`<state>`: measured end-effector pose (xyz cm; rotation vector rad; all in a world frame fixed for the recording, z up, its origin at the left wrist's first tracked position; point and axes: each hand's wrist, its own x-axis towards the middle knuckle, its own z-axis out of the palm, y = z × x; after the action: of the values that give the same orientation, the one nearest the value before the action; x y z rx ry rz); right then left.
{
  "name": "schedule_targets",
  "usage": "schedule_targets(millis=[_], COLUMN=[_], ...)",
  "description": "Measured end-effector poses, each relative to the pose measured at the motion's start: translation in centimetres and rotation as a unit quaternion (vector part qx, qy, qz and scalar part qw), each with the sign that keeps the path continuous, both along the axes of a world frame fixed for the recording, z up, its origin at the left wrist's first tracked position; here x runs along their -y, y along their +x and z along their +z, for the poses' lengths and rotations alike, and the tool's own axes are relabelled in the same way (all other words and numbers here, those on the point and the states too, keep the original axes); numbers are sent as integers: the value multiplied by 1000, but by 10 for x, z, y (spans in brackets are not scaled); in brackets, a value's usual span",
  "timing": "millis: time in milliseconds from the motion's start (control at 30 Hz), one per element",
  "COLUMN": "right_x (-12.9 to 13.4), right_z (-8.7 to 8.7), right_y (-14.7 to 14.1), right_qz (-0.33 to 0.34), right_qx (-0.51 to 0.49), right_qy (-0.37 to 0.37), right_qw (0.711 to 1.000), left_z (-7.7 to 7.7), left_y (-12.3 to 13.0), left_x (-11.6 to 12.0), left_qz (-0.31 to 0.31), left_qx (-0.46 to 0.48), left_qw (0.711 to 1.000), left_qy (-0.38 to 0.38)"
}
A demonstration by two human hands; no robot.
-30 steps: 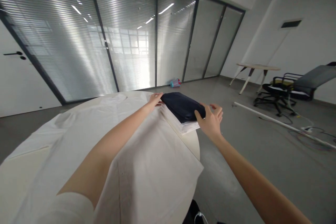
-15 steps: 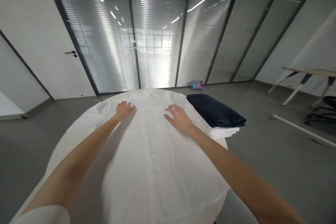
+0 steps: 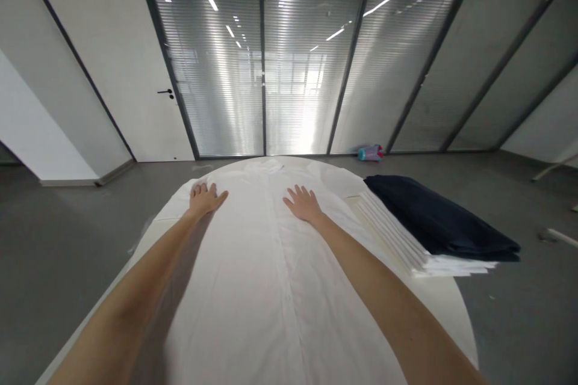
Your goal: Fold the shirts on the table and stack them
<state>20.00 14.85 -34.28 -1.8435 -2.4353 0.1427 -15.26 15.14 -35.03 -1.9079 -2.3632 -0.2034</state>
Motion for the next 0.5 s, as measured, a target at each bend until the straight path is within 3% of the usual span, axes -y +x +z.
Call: schedule_targets(millis=[200,333,500], right_x=[-25,-50,-65], right_z=[2,7,2], right_y=[-13,16,60], right_qz=[26,1,-77], right_qx=[-5,0,9], right_qy=[21,58,-3], right_qw=[999,998,997], left_z=[0,-6,-9], left_y=[-20,-22,-22], left_x=[-10,-15,-16], left_qz=[8,7,8], left_qx=[-8,-14,-16], left_qw=[1000,1000,1000], left_qy=[-4,9,16])
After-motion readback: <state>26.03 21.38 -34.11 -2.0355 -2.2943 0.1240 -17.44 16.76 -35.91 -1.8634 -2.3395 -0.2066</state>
